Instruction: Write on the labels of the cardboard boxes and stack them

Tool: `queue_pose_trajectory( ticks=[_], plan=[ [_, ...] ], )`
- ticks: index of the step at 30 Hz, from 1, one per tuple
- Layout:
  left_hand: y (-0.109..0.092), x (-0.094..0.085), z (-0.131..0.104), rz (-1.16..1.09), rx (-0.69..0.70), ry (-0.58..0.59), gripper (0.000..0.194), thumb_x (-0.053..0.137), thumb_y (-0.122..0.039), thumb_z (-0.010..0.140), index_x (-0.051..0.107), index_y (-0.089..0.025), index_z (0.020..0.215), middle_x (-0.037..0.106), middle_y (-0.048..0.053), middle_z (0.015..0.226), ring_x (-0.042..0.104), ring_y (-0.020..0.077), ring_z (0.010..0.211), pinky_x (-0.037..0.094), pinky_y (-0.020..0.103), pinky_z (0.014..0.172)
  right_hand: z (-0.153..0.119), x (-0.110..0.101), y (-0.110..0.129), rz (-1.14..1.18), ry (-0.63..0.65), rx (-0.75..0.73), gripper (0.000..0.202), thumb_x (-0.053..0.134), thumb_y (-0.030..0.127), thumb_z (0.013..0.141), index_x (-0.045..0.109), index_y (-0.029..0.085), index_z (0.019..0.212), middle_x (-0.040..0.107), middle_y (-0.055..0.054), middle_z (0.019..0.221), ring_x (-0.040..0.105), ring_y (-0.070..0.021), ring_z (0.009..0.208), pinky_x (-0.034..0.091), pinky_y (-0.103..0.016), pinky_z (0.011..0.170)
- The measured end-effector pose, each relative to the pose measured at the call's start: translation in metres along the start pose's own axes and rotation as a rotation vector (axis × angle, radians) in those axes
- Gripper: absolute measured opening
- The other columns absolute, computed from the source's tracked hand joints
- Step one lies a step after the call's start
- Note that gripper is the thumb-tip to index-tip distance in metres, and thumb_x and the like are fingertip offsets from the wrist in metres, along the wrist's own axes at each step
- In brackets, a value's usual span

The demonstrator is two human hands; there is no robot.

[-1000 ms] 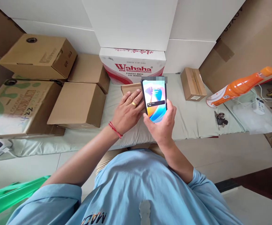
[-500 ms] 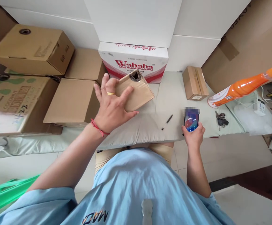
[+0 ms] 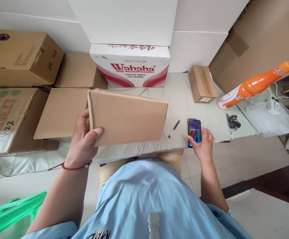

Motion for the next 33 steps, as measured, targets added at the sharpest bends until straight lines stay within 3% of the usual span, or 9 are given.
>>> queue_pose_trajectory(
  ticks=[4,6,8,12,16,19,23,28,33],
  plan=[
    [0.029,0.027,-0.021,-0.354,-0.303,0.151,0.080,0.056,-0.072,0.089,0.054,-0.028,0.156,0.076,0.013,0.134,0.076,0.0400,0.109,0.067,0.051,0.077,-0.030,0.040,0.055,0.719,0.529,-0.047,0.142,0.081,0.094,0.065,0.014,0.036,0.176,0.040,-0.022,0.175,0.048,-0.0367,0.159,0.053,-0.062,0.115],
    [0.024,0.044,-0.027,-0.388,-0.339,0.266,0.082,0.067,-0.070,0.083,0.060,-0.027,0.152,0.078,0.014,0.128,0.076,0.0396,0.105,0.065,0.046,0.072,-0.054,0.057,0.082,0.868,0.739,-0.025,0.152,0.090,0.090,0.058,0.011,0.038,0.177,0.039,-0.021,0.177,0.046,-0.0371,0.161,0.054,-0.061,0.115],
    [0.013,0.056,-0.027,-0.361,-0.325,0.358,0.079,0.074,-0.067,0.078,0.067,-0.027,0.145,0.078,0.012,0.124,0.075,0.0379,0.104,0.064,0.042,0.071,-0.069,0.068,0.095,0.887,0.810,0.005,0.153,0.097,0.081,0.057,0.015,0.035,0.178,0.039,-0.020,0.178,0.045,-0.0367,0.163,0.049,-0.060,0.122],
    [-0.004,0.070,-0.020,-0.273,-0.269,0.459,0.077,0.072,-0.073,0.080,0.068,-0.028,0.143,0.078,0.011,0.124,0.075,0.0367,0.107,0.065,0.040,0.075,-0.078,0.073,0.086,0.871,0.724,0.105,0.136,0.100,0.067,0.064,0.029,0.030,0.175,0.047,-0.018,0.174,0.051,-0.0356,0.159,0.042,-0.059,0.129],
    [-0.011,0.089,-0.015,-0.391,-0.193,0.484,0.081,0.058,-0.080,0.093,0.057,-0.026,0.153,0.062,0.017,0.158,0.066,0.0388,0.137,0.066,0.045,0.096,-0.066,0.064,0.061,0.864,0.624,0.254,0.106,0.096,0.061,0.066,0.055,0.025,0.156,0.068,-0.016,0.153,0.065,-0.0386,0.143,0.053,-0.063,0.119],
    [0.013,0.088,-0.011,-0.357,-0.185,0.291,0.071,0.053,-0.075,0.099,0.056,-0.024,0.148,0.056,0.019,0.162,0.058,0.0363,0.148,0.062,0.050,0.108,-0.029,0.043,0.044,0.906,0.429,0.331,0.078,0.088,0.064,0.073,0.065,0.028,0.138,0.077,-0.012,0.135,0.072,-0.0378,0.130,0.064,-0.061,0.102],
    [0.060,0.069,-0.019,0.102,-0.139,0.008,0.055,0.060,-0.061,0.098,0.060,-0.020,0.135,0.063,0.021,0.141,0.063,0.0366,0.136,0.059,0.058,0.110,0.038,0.020,0.030,0.971,0.150,0.425,0.064,0.084,0.060,0.078,0.060,0.031,0.130,0.075,-0.006,0.115,0.076,-0.0317,0.111,0.068,-0.062,0.091],
    [0.088,0.062,-0.042,0.412,0.038,-0.071,0.041,0.055,-0.046,0.101,0.061,-0.018,0.130,0.063,0.023,0.140,0.059,0.0400,0.138,0.050,0.063,0.120,0.102,0.042,0.029,1.036,0.031,0.658,0.063,0.077,0.059,0.089,0.052,0.026,0.136,0.067,-0.009,0.119,0.075,-0.0272,0.110,0.070,-0.054,0.090],
    [0.097,0.070,-0.052,0.467,0.079,-0.064,0.032,0.056,-0.038,0.100,0.068,-0.019,0.123,0.066,0.021,0.136,0.060,0.0391,0.137,0.049,0.059,0.121,0.164,0.067,0.053,1.056,0.005,0.563,0.066,0.077,0.053,0.093,0.050,0.029,0.149,0.064,-0.011,0.140,0.070,-0.0288,0.125,0.067,-0.060,0.094]
  ],
)
Point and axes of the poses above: each hand's wrist, its own z-axis towards the middle knuckle, its own x-axis out of the palm, y = z × x, the point moved 10 cm from there along z, towards the middle knuckle
